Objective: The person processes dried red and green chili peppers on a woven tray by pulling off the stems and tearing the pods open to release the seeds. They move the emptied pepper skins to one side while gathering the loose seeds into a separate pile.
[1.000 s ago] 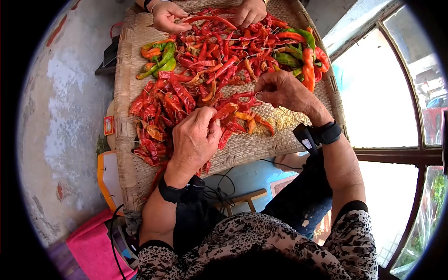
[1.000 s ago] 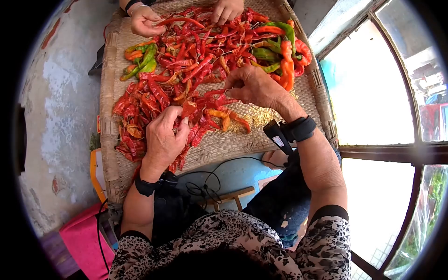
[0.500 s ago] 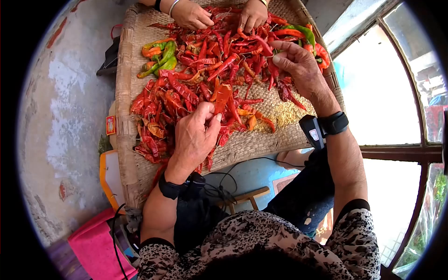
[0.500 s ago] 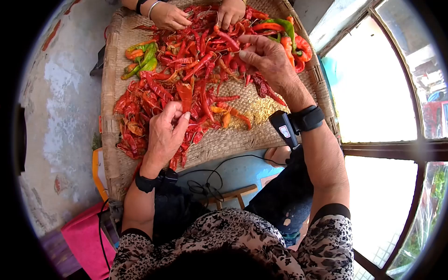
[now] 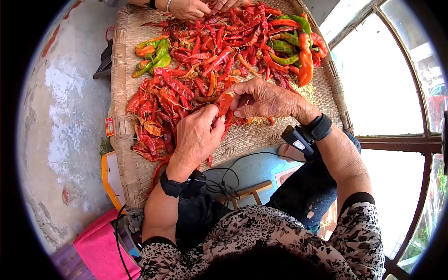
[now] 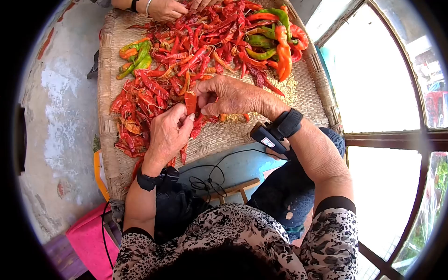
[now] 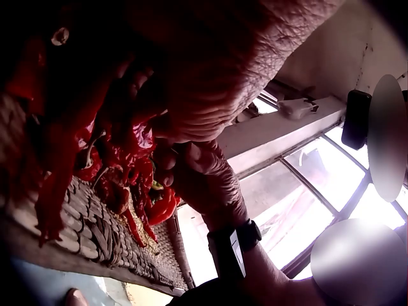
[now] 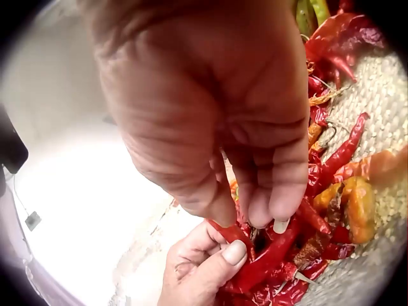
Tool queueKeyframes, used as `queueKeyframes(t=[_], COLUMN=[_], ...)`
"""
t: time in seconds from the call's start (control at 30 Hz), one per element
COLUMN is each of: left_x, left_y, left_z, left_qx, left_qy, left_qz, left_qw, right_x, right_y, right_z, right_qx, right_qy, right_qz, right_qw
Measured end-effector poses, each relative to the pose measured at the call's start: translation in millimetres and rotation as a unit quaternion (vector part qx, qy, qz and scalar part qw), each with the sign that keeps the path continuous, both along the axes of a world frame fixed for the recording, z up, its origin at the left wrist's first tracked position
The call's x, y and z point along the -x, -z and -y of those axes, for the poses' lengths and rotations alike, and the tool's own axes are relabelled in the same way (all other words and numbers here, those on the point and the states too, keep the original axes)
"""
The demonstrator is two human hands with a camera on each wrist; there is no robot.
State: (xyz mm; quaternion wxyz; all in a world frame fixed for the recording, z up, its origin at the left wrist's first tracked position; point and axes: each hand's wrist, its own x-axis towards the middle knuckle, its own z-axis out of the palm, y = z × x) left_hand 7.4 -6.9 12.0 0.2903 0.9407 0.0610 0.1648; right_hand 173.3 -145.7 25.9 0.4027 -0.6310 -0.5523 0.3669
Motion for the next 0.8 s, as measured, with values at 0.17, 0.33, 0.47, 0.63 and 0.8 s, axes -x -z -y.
queueKeyframes(t=[0.17, 0.33, 0.47, 0.63, 0.8], left_x=[0, 3, 4, 4, 3], left_y=[4, 3, 2, 4, 4], left_z=[4, 2, 1, 0, -1], left_qx=[-0.035, -0.051, -0.125, -0.125, -0.115], left_qy=[-0.003, 0.025, 0.058, 0.065, 0.054], left_qz=[0.01, 0.028, -0.008, -0.013, 0.024], left_qw=[0.999, 0.998, 0.99, 0.99, 0.992], right_x=[0, -51, -44, 8, -3], right_y=[6, -3, 25, 37, 37], right_z=[-3, 2, 6, -11, -19], right_qx=[0.034, -0.239, -0.014, 0.054, 0.072], right_qy=[0.125, 0.387, 0.303, 0.22, 0.189], right_qz=[-0.093, -0.295, 0.081, 0.304, 0.229], right_qw=[0.987, 0.84, 0.949, 0.925, 0.952])
